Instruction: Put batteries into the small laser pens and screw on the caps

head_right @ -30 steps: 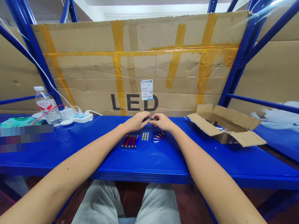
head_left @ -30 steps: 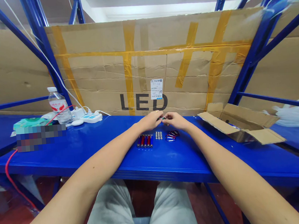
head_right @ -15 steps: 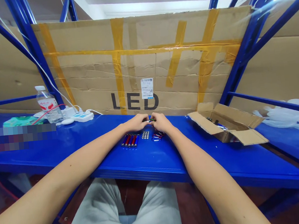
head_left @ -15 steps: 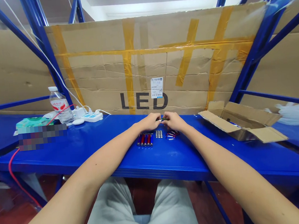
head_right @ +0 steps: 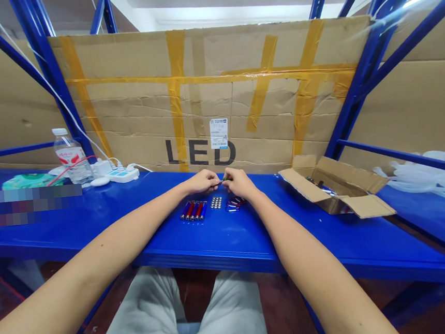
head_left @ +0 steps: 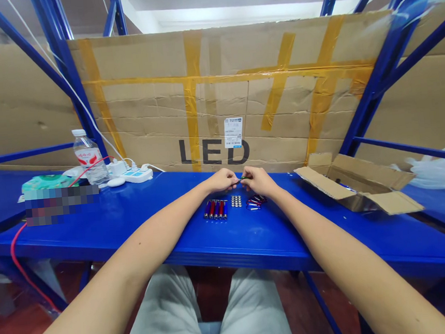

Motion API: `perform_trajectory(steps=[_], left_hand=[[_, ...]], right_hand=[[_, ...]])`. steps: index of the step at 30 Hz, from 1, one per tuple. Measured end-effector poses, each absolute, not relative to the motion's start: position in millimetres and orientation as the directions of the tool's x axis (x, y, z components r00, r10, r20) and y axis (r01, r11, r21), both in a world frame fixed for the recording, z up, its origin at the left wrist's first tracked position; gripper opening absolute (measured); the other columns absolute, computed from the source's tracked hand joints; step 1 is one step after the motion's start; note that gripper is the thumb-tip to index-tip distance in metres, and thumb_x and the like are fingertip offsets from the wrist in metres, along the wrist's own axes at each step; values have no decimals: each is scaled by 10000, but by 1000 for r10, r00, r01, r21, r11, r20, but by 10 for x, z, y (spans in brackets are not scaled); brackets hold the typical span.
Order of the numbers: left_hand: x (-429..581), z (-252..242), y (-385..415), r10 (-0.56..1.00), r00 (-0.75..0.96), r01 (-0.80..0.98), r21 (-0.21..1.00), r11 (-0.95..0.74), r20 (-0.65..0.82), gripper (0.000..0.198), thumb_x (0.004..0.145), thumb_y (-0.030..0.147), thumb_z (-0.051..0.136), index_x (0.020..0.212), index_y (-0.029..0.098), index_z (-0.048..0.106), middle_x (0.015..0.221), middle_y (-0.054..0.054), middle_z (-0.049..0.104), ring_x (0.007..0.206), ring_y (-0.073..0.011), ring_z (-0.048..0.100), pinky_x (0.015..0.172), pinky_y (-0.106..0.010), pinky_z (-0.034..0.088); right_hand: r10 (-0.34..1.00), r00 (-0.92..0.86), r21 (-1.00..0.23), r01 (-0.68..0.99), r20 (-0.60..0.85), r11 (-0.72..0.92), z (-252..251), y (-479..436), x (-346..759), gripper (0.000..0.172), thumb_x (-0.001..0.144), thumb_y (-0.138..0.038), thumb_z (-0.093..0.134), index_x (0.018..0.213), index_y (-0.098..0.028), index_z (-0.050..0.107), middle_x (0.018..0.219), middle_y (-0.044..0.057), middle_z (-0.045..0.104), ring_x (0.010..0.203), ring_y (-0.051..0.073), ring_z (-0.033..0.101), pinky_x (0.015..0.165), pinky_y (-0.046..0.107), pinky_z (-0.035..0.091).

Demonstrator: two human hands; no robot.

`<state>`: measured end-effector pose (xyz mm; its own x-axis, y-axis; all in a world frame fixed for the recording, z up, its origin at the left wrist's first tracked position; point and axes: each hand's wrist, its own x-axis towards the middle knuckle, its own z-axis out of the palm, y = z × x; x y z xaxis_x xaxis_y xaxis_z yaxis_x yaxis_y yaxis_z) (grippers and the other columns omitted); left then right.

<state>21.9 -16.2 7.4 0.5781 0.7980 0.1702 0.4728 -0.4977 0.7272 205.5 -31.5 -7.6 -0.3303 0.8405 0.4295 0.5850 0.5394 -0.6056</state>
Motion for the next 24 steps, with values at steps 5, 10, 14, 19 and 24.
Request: perform_trajectory(steps=[5, 10, 14, 19, 24], left_hand=[[162, 68, -180, 772, 602, 605, 515, -607, 203, 197, 813, 262, 545, 665, 143, 599, 630, -16, 600, 591, -128, 509, 573, -257, 368], [151, 48, -179, 747, 635, 718, 207, -664, 195, 110, 751, 195, 566, 748, 176, 674, 736, -37, 672, 661, -169, 560, 616, -269, 375], [186, 60, -180, 698, 692, 691, 114, -714, 186, 152, 745, 154, 590, 799, 197, 725, 807, -62, 713, 729, -199, 613, 656, -271, 402], [174, 71, -145, 676, 723, 668, 102, -737, 146, 166, 788, 177, 586, 868, 194, 731, 877, -75, 727, 815, -207, 638, 706, -272, 421], [82, 94, -121, 762, 631, 755, 115, -646, 142, 175, 768, 178, 583, 911, 183, 684, 913, -83, 708, 802, -206, 624, 687, -271, 425]], right_hand=[[868, -355, -589, 637, 349, 497, -98, -288, 2065, 117, 788, -138, 586, 747, -204, 498, 639, -12, 660, 526, 123, 592, 505, 221, 432], [905, -318, -559, 712, 282, 424, -78, -265, 2159, 124, 798, -142, 594, 743, -202, 500, 626, 5, 658, 536, 140, 602, 482, 228, 420], [919, -309, -601, 696, 245, 394, -44, -282, 2221, 131, 793, -138, 609, 746, -198, 502, 626, 4, 656, 506, 136, 597, 460, 226, 418], [917, -318, -621, 675, 241, 397, -22, -302, 2245, 138, 794, -137, 612, 744, -198, 499, 614, 1, 654, 514, 133, 606, 461, 217, 429], [916, -312, -669, 628, 252, 398, -11, -303, 2251, 139, 821, -144, 588, 773, -199, 470, 703, 40, 701, 605, 150, 644, 500, 219, 450]])
